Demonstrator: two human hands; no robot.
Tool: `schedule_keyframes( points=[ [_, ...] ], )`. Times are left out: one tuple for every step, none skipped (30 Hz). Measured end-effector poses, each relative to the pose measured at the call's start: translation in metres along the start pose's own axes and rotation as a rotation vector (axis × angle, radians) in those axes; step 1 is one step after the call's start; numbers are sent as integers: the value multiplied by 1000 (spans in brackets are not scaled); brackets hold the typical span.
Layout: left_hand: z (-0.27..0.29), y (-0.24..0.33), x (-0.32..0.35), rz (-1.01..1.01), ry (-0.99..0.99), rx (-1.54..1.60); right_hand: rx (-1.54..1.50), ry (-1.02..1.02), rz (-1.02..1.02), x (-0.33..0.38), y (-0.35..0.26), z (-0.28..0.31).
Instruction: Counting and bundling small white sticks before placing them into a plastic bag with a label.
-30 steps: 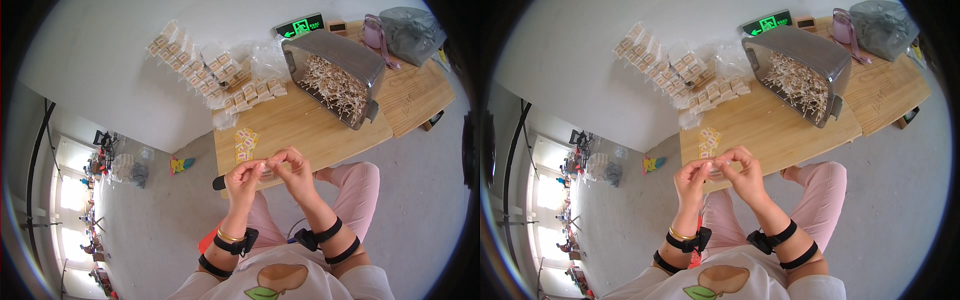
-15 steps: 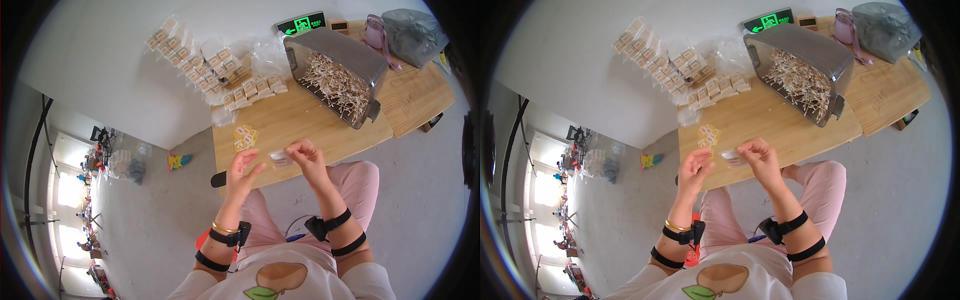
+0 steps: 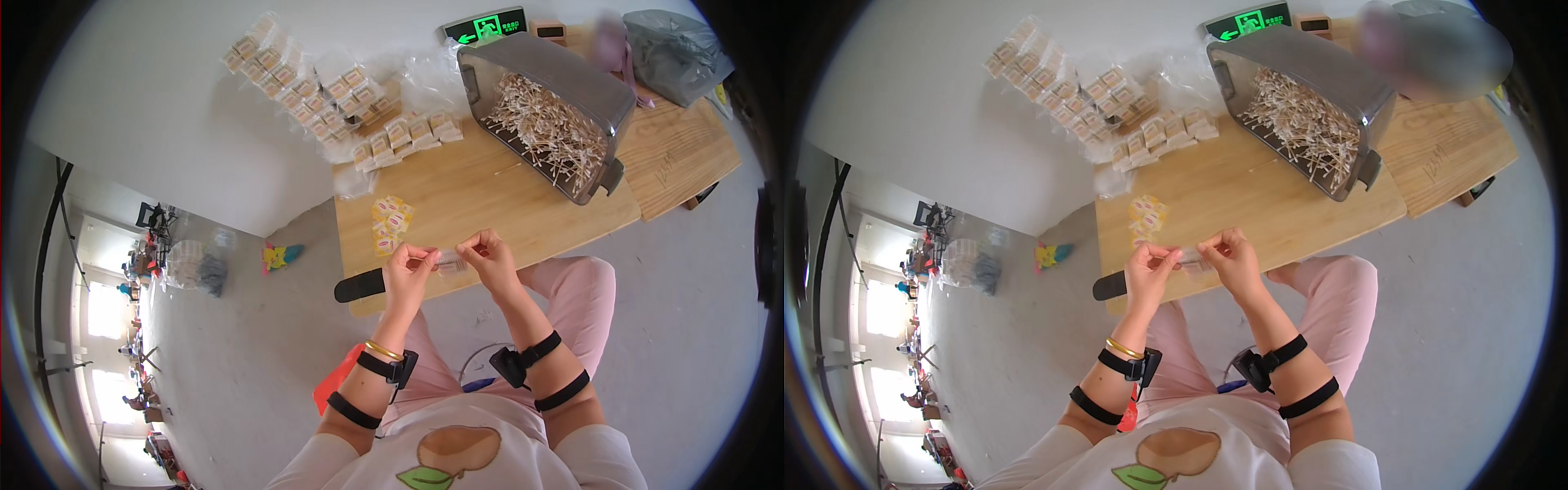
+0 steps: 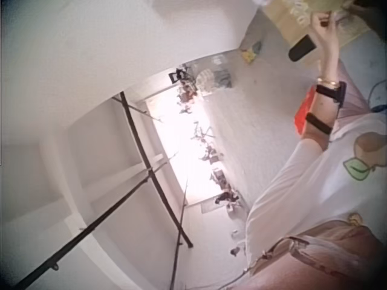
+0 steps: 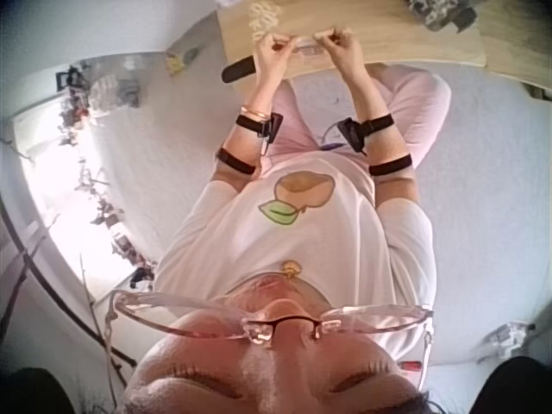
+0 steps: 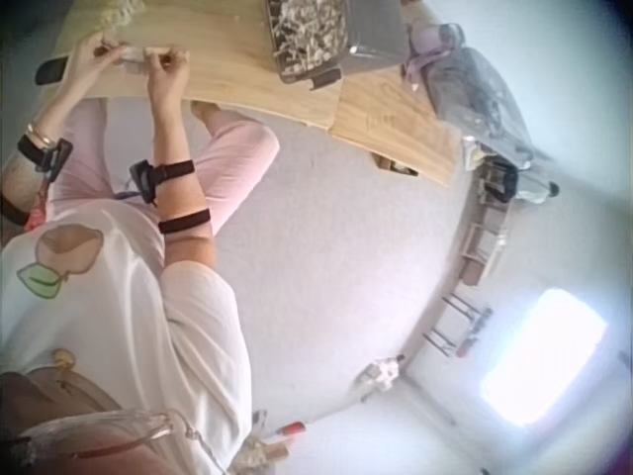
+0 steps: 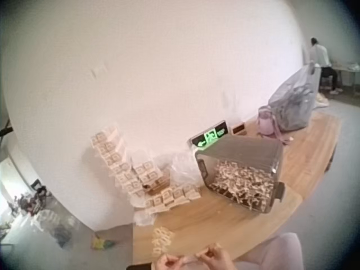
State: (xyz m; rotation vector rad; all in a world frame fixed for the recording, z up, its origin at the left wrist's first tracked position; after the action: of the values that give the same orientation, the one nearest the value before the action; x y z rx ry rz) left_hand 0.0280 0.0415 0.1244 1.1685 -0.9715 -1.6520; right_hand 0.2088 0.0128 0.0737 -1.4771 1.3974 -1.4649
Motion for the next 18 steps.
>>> schedule_keyframes(
  points=[
    [-3, -6, 1, 31, 0, 26, 3, -26, -17, -5, 8, -1],
    [-6, -13, 2, 62, 0, 53, 6, -52, -33, -11, 15, -1],
    [-10, -20, 2, 84, -13, 58, 8, -78, -50, -16, 22, -1],
    [-11, -31, 5, 109, -22, 61, 58, -86, -79, -17, 24, -2],
    [-12, -42, 8, 134, -32, 65, 107, -94, -108, -17, 24, -3],
    [-13, -53, 11, 168, -47, 71, 157, -103, -137, -18, 26, -4],
    [-17, -64, 13, 200, -70, 83, 227, -109, -139, -23, 34, -3],
    [-23, -71, 15, 233, -91, 97, 300, -118, -142, -29, 46, -3],
    [-24, -80, 16, 295, -112, 113, 374, -128, -146, -34, 57, 0],
    [-22, -91, 19, 368, -130, 134, 357, -181, -190, -34, 65, -1],
    [-21, -102, 22, 438, -150, 154, 338, -232, -233, -35, 70, -6],
    [-23, -106, 21, 427, -175, 173, 318, -283, -277, -36, 74, -8],
    [-21, -107, 16, 409, -197, 181, 299, -300, -292, -39, 74, -10],
    [-21, -108, 12, 392, -219, 189, 281, -318, -308, -42, 74, -11],
    [-23, -111, 8, 389, -224, 184, 264, -336, -324, -44, 74, -12],
    [-24, -115, 6, 400, -238, 184, 287, -346, -342, -46, 73, -12],
    [-24, -118, 5, 410, -251, 185, 312, -356, -361, -47, 72, -11],
    [-23, -121, 7, 420, -263, 187, 337, -367, -379, -48, 74, -12]
  ],
)
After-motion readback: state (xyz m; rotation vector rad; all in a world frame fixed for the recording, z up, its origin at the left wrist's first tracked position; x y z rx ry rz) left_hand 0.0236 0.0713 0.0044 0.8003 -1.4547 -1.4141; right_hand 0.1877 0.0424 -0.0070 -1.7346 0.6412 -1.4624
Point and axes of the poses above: each hand's wrist, its own x-axis away from the middle knuckle, its own z-axis out of the back of the hand, y = z × x, the point moved 10 cm from there along -x, towards the middle knuckle, and after that the axes turned 14 degrees about -z, right-handed, at the moved point
